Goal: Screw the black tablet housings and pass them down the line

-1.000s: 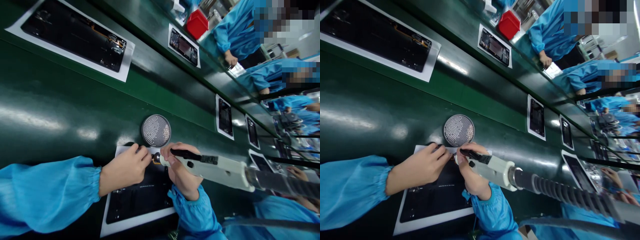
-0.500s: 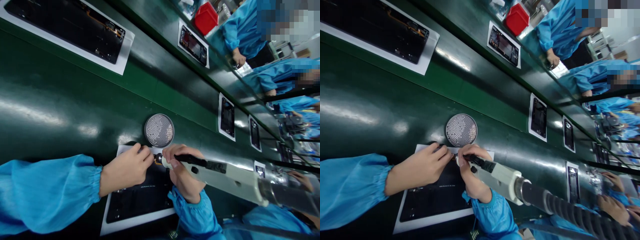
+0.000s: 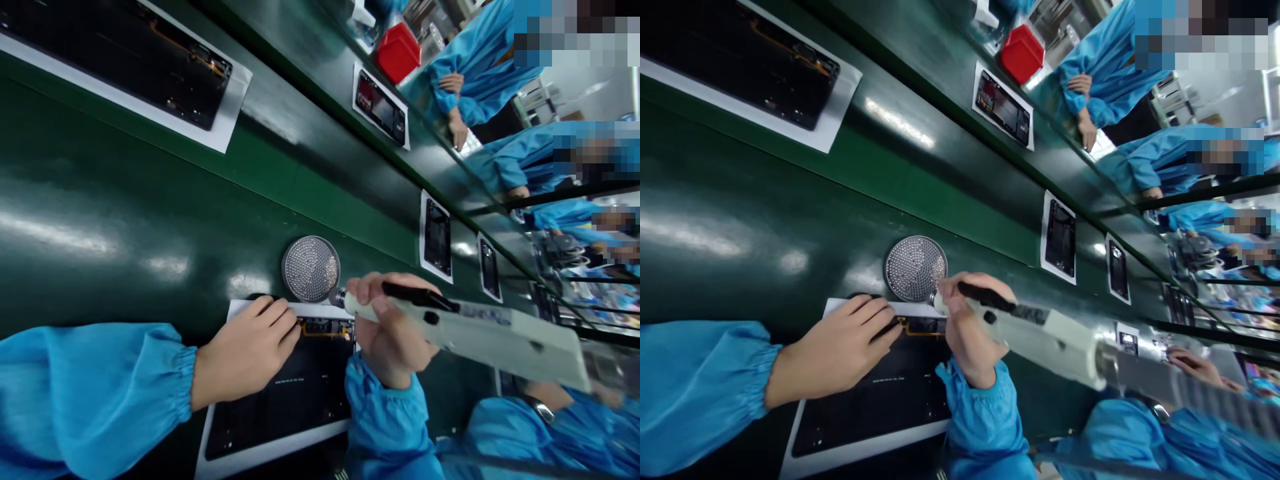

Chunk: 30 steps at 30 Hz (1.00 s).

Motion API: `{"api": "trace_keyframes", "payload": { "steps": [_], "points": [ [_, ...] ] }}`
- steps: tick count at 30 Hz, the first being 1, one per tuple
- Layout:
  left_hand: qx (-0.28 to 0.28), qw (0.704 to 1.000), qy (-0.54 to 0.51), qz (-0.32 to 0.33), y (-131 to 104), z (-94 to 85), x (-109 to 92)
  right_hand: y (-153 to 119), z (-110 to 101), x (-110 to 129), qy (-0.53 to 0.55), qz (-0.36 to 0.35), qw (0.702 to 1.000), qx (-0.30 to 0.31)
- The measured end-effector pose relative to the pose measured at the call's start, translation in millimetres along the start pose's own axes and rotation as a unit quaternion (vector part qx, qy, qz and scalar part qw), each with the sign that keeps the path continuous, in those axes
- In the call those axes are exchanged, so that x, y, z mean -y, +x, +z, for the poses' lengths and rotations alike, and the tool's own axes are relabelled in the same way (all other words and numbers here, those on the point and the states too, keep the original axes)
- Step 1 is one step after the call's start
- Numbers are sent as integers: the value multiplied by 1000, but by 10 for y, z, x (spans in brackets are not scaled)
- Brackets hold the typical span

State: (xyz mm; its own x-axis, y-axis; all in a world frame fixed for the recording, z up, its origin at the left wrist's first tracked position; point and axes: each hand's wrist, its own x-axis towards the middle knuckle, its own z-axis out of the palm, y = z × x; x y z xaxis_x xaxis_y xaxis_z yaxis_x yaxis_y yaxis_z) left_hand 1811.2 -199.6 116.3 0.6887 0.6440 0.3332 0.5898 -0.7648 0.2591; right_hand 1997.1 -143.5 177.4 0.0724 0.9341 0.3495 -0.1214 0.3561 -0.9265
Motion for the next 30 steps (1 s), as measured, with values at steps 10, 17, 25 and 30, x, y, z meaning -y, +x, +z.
{"api": "trace_keyframes", "payload": {
  "steps": [10, 17, 25, 30],
  "points": [
    [7, 999, -26, -36, 9, -16, -26, 74, 115, -203, -51, 22, 998, -42],
    [15, 999, -24, -34, 8, -38, -38, 62, 128, -222, -70, 45, 996, -42],
    [13, 1000, -16, -23, 1, -34, -26, 60, 170, -248, -61, 39, 996, -43],
    [-3, 999, -31, -32, 3, -16, -14, 83, 140, -169, -57, 19, 998, -35]
  ]
}}
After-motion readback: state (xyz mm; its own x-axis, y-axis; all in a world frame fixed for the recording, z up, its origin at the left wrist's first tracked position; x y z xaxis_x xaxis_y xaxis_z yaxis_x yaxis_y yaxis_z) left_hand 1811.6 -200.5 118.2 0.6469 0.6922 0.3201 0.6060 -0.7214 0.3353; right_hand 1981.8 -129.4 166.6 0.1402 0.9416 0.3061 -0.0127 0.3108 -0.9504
